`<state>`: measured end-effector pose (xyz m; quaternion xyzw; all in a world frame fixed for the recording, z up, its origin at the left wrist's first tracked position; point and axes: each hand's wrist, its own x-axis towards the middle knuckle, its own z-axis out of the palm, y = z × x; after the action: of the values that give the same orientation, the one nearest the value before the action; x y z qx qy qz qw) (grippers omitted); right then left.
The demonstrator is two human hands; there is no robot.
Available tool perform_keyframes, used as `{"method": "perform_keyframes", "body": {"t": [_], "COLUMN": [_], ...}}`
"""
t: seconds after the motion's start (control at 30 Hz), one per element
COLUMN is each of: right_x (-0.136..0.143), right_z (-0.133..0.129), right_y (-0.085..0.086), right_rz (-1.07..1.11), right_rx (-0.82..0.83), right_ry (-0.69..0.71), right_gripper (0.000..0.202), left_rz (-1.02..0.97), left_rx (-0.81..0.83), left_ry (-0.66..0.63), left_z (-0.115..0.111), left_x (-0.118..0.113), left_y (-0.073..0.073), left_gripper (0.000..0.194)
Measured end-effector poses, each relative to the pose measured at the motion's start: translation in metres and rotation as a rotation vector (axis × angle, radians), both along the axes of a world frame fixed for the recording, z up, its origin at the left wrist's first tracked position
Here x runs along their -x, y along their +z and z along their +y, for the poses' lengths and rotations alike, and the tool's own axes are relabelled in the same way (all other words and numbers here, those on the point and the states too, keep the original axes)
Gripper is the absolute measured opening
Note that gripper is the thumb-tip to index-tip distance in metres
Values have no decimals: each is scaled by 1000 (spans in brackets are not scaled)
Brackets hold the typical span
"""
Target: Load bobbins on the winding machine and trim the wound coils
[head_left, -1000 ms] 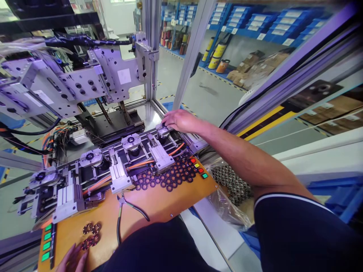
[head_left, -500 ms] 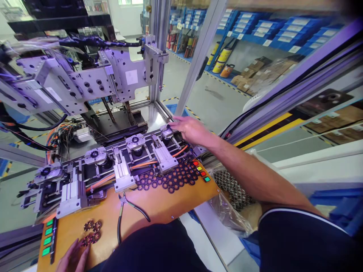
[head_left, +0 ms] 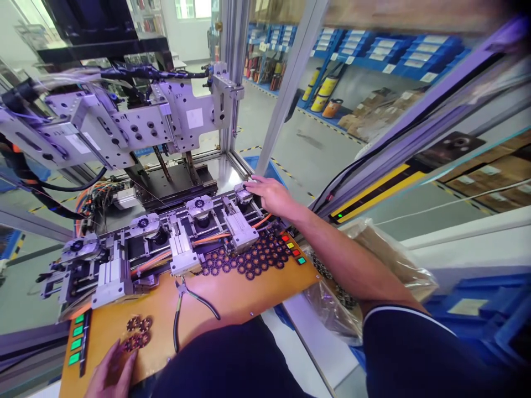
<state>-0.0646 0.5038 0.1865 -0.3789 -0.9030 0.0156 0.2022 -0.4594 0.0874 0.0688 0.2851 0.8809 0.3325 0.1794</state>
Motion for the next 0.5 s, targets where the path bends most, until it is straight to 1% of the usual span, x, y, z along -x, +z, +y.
{"method": "perform_keyframes", "body": {"t": [0.07, 0.13, 0.2, 0.27, 0.3, 0.37, 0.43, 0.5], "right_x": [4, 7, 4, -5, -12, -28, -47, -65], "right_z": [-1, -8, -25, -53, -71, -108, -143, -169], "right_y": [1, 5, 10, 9, 5, -11, -35, -60], "right_rz": [24, 65, 135, 231, 281, 377, 448, 480], "right_rx": [6, -1, -27, -66, -84, -103, -87, -21], "right_ry": [-12, -41, -114, -244, -324, -497, -647, -766], "right_gripper": [53, 50, 48, 45, 43, 43, 45, 46], "left_rz": [15, 13, 18, 55, 80, 120, 135, 125], "left_rx": [-11, -49, -105, -153, -170, -191, -188, -196], "left_ry": [15, 19, 4, -21, -33, -44, -32, -19], "left_z": [3, 6, 9, 11, 11, 11, 11, 11], "left_x": [-1, -1, -1, -2, -3, -4, -4, -2], "left_y": [-3, -6, -11, -16, -19, -22, -23, -21], "left_gripper": [90, 93, 91, 87, 86, 83, 78, 71]}}
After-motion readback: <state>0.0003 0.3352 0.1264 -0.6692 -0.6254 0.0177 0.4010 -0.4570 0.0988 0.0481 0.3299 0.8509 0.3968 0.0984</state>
